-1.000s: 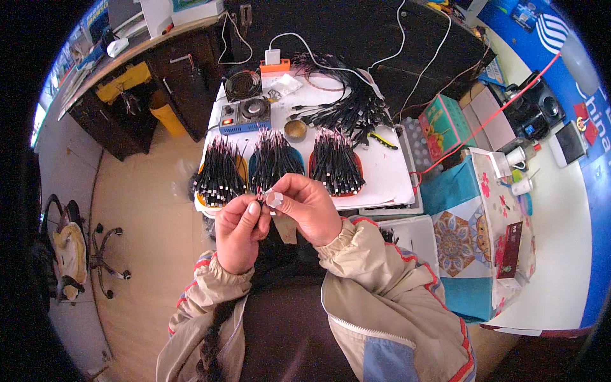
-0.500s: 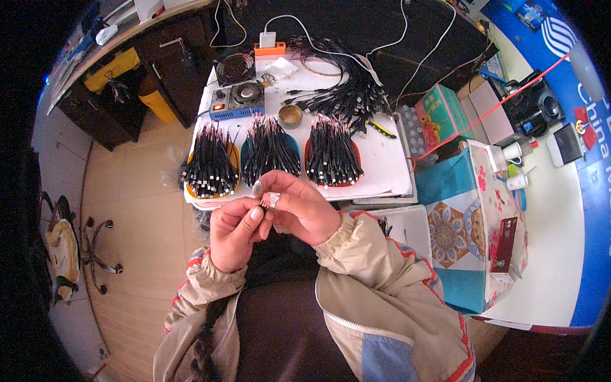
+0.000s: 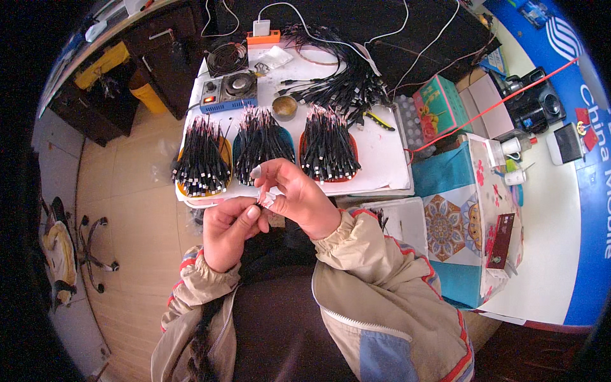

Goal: The person repeatedly picks small black electronic components from trays on the table, attaches a white connector to each one, and places the finished units into a white bin. The process is repeated continuously throughout the clip.

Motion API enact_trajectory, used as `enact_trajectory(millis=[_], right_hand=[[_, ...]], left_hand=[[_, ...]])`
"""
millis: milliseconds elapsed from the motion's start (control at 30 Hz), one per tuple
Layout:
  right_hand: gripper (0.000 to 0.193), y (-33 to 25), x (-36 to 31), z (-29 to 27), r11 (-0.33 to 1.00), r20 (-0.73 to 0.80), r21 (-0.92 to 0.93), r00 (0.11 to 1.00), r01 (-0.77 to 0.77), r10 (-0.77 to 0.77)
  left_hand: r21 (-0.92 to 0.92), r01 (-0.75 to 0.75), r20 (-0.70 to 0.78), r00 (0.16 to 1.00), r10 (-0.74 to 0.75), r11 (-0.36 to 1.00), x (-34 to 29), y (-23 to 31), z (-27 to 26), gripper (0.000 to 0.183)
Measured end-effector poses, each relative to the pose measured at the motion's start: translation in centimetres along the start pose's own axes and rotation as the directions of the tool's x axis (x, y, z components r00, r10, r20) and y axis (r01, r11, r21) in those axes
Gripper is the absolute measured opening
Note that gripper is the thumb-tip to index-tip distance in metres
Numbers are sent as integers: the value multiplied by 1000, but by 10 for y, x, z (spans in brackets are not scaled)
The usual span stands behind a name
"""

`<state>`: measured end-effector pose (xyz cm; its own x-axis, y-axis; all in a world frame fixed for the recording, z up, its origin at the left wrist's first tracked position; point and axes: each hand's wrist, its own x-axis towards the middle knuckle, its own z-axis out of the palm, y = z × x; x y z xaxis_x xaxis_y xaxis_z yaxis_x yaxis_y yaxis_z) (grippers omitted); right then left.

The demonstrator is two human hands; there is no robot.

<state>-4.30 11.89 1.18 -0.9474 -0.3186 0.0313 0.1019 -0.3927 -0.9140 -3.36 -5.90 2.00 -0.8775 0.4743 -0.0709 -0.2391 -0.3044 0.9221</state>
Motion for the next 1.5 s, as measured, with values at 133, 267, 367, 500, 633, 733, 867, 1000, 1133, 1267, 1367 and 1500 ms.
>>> enact_trajectory(millis=[133, 267, 367, 500, 633, 733, 867, 1000, 1133, 1267, 1367, 1500], right_hand=[[43, 7, -2, 1, 999, -11, -34, 999, 31, -32], [34, 2, -4, 2, 992, -52, -116, 997, 52, -59], [26, -16, -9, 0, 931, -48, -358, 995, 67, -90], [33, -25, -15, 7, 587, 111, -785, 976, 200, -185], [22, -13, -19, 10, 496, 107, -842, 968, 210, -228], [15, 1, -15, 3, 773, 11, -617, 983, 149, -181], [14, -5, -10, -19, 989, -507, -136, 854, 51, -113], [18, -32, -23, -28, 733, 148, -669, 989, 120, -27], [27, -43, -26, -16, 477, 173, -847, 970, 236, -173], [33, -53, -16, -11, 338, 449, -781, 849, 524, -279], [30, -56, -17, -7, 275, 477, -792, 834, 545, -277], [16, -48, -27, -3, 360, 358, -821, 891, 443, -280]], left_hand=[[0, 1, -11, 1000, -1, 1000, 0, -3, 0, 16], [-16, 16, -10, 1000, -16, 1000, 1, -6, -3, 17], [-17, 8, -3, 1000, -8, 1000, -2, -7, -4, 17], [20, 8, 5, 1000, -8, 1000, -5, -8, -2, 18], [44, 43, 14, 999, -43, 998, -5, -10, -1, 18], [-37, 86, 57, 995, -84, 996, -5, -11, -4, 18], [-116, 148, 82, 987, -139, 982, -2, -10, -12, 18], [-176, 182, 149, 976, -157, 967, -1, -8, -18, 20], [-131, 243, 236, 949, -207, 961, 3, -2, -18, 21], [-139, 271, 272, 935, -227, 952, 2, 3, -16, 22], [-144, 288, 286, 928, -239, 947, 0, 6, -13, 23], [-40, 223, 228, 951, -209, 974, -3, 6, -8, 16]])
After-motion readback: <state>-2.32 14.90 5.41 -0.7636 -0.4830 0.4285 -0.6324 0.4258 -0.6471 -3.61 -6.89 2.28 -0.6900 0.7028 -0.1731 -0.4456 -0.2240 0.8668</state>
